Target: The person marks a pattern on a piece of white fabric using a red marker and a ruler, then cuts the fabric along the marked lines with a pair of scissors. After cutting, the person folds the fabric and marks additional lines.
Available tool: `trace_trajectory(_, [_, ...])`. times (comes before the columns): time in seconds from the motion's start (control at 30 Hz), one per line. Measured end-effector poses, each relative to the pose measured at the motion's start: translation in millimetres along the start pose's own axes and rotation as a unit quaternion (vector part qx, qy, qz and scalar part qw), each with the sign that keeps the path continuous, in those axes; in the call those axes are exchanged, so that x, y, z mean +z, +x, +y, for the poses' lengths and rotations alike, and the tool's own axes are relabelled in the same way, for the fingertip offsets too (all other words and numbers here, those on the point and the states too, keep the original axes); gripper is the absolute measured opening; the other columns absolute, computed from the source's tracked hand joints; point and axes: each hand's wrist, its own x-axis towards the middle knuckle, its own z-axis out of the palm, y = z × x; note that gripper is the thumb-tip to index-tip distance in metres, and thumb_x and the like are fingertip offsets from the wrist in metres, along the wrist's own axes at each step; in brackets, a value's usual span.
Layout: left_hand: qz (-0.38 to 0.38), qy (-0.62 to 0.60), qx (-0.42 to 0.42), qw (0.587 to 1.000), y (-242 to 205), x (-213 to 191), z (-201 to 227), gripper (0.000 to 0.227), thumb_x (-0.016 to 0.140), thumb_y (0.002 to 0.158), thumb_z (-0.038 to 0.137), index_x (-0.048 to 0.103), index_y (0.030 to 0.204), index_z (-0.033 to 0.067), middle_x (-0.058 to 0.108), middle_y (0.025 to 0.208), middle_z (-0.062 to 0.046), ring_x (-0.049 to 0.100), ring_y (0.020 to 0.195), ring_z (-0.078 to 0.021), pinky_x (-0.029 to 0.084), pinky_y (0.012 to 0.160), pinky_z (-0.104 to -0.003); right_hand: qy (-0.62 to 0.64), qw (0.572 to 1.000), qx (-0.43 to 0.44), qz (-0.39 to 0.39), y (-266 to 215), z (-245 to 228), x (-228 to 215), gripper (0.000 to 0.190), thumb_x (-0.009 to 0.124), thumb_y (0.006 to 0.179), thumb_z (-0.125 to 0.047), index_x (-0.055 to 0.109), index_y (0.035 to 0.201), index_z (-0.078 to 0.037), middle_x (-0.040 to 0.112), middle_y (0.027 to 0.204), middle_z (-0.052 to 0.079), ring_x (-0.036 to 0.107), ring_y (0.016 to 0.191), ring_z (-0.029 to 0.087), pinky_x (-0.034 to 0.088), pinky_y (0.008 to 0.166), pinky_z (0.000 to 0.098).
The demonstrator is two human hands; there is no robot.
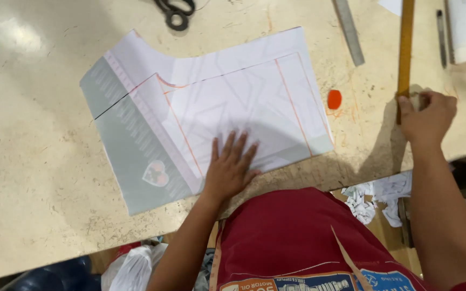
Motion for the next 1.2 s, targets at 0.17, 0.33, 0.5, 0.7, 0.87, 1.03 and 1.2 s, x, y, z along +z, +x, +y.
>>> trace_trajectory(0.17, [0.058,-0.009,-0.005,0.998,14.2,-18.6,14.1,0.064,0.054,0.103,0.058,0.049,0.150,0.0147,0.041,0.162,-0.016,0.033,0.153,-0.0417,0.017,0.121,-0.070,0.045,0.996,0.068,-0.020,7.5,18.3,7.7,0.017,0.079,0.102,-0.018,0.069,0.106,-0.004,0.065,0.108,0.015,0.068,0.091,0.030,0.055,0.084,0.0406])
trace_trajectory(0.33, [0.055,-0.021,0.045,0.997,31.7,-7.7,31.3,0.061,0.053,0.105,0.054,0.054,0.146,0.0092,0.047,0.157,-0.021,0.040,0.148,-0.0430,0.023,0.120,-0.071,0.160,0.979,0.101,0.082,-24.7,-9.4,-16.2,0.016,0.068,0.104,-0.002,0.053,0.106,-0.009,0.063,0.099,0.008,0.062,0.087,0.022,0.052,0.076,0.0379])
trace_trajectory(0.5, [0.031,0.041,0.111,0.992,26.4,4.1,44.2,0.084,0.047,0.101,0.074,0.035,0.159,0.0153,0.032,0.167,-0.018,0.035,0.154,-0.0423,0.023,0.121,-0.073,0.324,0.946,-0.005,0.004,-93.8,-61.6,-28.3,0.028,0.045,0.098,0.016,0.047,0.120,-0.001,0.056,0.114,0.016,0.058,0.107,0.027,0.054,0.094,0.0340])
trace_trajectory(0.7, [0.136,0.043,0.167,0.976,56.6,-42.4,68.1,0.051,0.048,0.105,0.052,0.061,0.141,0.0187,0.066,0.123,-0.013,0.064,0.122,-0.0338,0.039,0.114,-0.061,0.319,0.891,-0.218,-0.237,-154.9,-141.7,-41.0,0.022,0.078,0.084,-0.007,0.071,0.104,-0.003,0.073,0.085,0.017,0.074,0.084,0.036,0.058,0.078,0.0439])
trace_trajectory(0.87, [-0.054,-0.011,0.056,0.997,27.7,-33.7,18.2,0.033,0.049,0.107,0.039,0.070,0.115,0.0149,0.062,0.086,-0.003,0.068,0.078,-0.0265,0.053,0.067,-0.039,0.276,0.877,-0.324,-0.223,-141.3,-132.7,-13.7,0.040,0.070,0.092,-0.026,0.065,0.126,-0.005,0.068,0.115,0.016,0.064,0.110,0.037,0.049,0.098,0.0474])
trace_trajectory(1.03, [-0.071,-0.063,-0.037,0.995,5.9,-27.0,8.6,0.032,0.048,0.111,0.031,0.070,0.117,0.0094,0.061,0.085,-0.005,0.065,0.078,-0.0240,0.052,0.068,-0.034,-0.090,0.869,-0.408,-0.267,-144.0,-105.4,-32.2,0.086,0.042,0.096,-0.073,0.043,0.156,-0.011,0.031,0.170,0.012,0.024,0.157,0.038,0.019,0.122,0.0636])
trace_trajectory(1.2, [-0.049,-0.096,-0.039,0.993,9.4,-32.7,22.9,0.018,0.059,0.106,0.017,0.072,0.114,0.0078,0.062,0.092,-0.006,0.065,0.084,-0.0216,0.054,0.079,-0.031,-0.044,0.936,-0.306,-0.167,-109.5,-89.2,-23.9,0.061,0.046,0.109,-0.037,0.051,0.152,0.006,0.040,0.161,0.032,0.035,0.148,0.051,0.024,0.119,0.0666])
